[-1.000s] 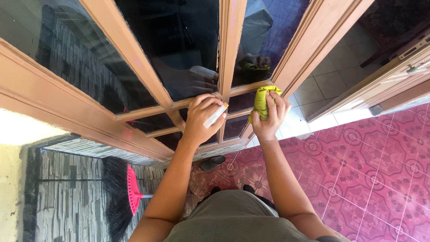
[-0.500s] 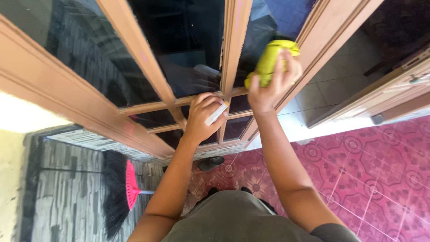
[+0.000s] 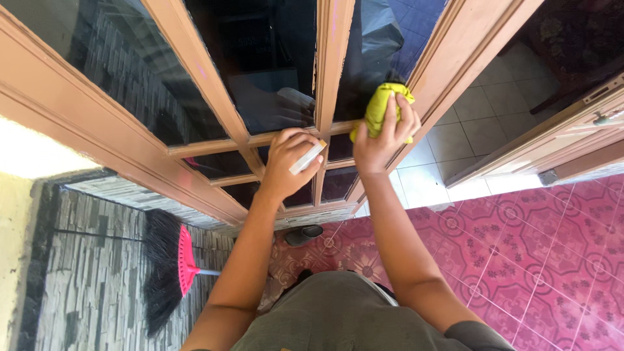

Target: The person wipes individual panes of glass on a wooden door using a cloth after spraying them with a liquid cleaner.

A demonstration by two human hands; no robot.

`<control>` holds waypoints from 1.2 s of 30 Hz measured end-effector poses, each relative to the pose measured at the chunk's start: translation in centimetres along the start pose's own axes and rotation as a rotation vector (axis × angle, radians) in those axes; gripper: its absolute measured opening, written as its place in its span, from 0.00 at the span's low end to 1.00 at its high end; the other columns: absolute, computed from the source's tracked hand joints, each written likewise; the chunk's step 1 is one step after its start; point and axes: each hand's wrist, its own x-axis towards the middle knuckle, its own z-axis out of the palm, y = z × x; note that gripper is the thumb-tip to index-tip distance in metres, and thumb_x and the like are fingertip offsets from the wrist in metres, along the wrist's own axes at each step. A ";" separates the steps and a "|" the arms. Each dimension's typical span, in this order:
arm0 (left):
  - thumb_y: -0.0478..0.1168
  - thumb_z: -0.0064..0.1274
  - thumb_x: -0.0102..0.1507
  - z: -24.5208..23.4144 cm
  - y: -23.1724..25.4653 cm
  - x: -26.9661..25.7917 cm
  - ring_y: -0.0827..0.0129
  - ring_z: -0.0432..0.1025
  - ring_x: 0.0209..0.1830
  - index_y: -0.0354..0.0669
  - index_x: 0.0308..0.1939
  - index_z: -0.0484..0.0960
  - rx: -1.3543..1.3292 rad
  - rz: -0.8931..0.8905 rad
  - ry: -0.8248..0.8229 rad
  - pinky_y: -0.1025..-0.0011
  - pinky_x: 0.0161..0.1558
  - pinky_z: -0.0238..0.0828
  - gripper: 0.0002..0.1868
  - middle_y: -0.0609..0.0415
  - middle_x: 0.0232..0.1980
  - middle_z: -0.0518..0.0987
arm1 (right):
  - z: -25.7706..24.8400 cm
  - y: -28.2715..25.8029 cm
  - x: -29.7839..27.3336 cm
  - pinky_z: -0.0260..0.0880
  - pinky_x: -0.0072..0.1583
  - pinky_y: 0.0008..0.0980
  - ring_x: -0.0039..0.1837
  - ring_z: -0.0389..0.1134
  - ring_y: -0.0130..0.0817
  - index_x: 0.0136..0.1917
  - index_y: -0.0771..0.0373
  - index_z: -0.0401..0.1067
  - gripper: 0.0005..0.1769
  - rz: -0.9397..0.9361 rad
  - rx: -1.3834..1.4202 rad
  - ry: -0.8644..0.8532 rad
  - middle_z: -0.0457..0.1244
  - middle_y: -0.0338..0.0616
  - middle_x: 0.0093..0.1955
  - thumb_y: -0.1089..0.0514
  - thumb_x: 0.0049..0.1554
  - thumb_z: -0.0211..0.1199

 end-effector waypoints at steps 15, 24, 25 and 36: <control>0.37 0.61 0.57 0.3 0.4 -0.2 0.56 0.71 0.59 0.40 0.40 0.85 0.023 -0.043 -0.013 0.57 0.61 0.65 0.09 0.55 0.47 0.83 | -1.0 0.8 1.9 0.53 0.73 0.55 0.72 0.52 0.55 0.76 0.63 0.62 0.38 -0.050 0.021 -0.016 0.54 0.49 0.75 0.69 0.53 0.66; 0.37 0.62 0.57 0.4 0.8 0.0 0.56 0.71 0.58 0.40 0.38 0.85 0.024 -0.068 -0.013 0.59 0.61 0.67 0.07 0.54 0.47 0.83 | -3.8 0.0 3.3 0.59 0.65 0.50 0.63 0.56 0.54 0.77 0.64 0.64 0.40 0.021 -0.029 -0.209 0.59 0.51 0.72 0.66 0.51 0.68; 0.37 0.62 0.57 0.5 0.9 0.2 0.56 0.71 0.58 0.40 0.38 0.85 0.019 -0.063 -0.016 0.59 0.61 0.67 0.07 0.54 0.47 0.83 | -3.8 0.2 2.5 0.59 0.66 0.50 0.63 0.57 0.55 0.76 0.64 0.65 0.41 0.023 -0.021 -0.217 0.60 0.51 0.70 0.67 0.50 0.68; 0.36 0.61 0.56 0.2 1.1 0.7 0.56 0.72 0.56 0.39 0.35 0.83 0.009 -0.028 0.003 0.59 0.59 0.67 0.06 0.54 0.46 0.83 | -4.2 0.7 -0.7 0.60 0.68 0.50 0.66 0.57 0.55 0.74 0.65 0.67 0.39 0.075 0.092 -0.277 0.59 0.53 0.66 0.70 0.49 0.70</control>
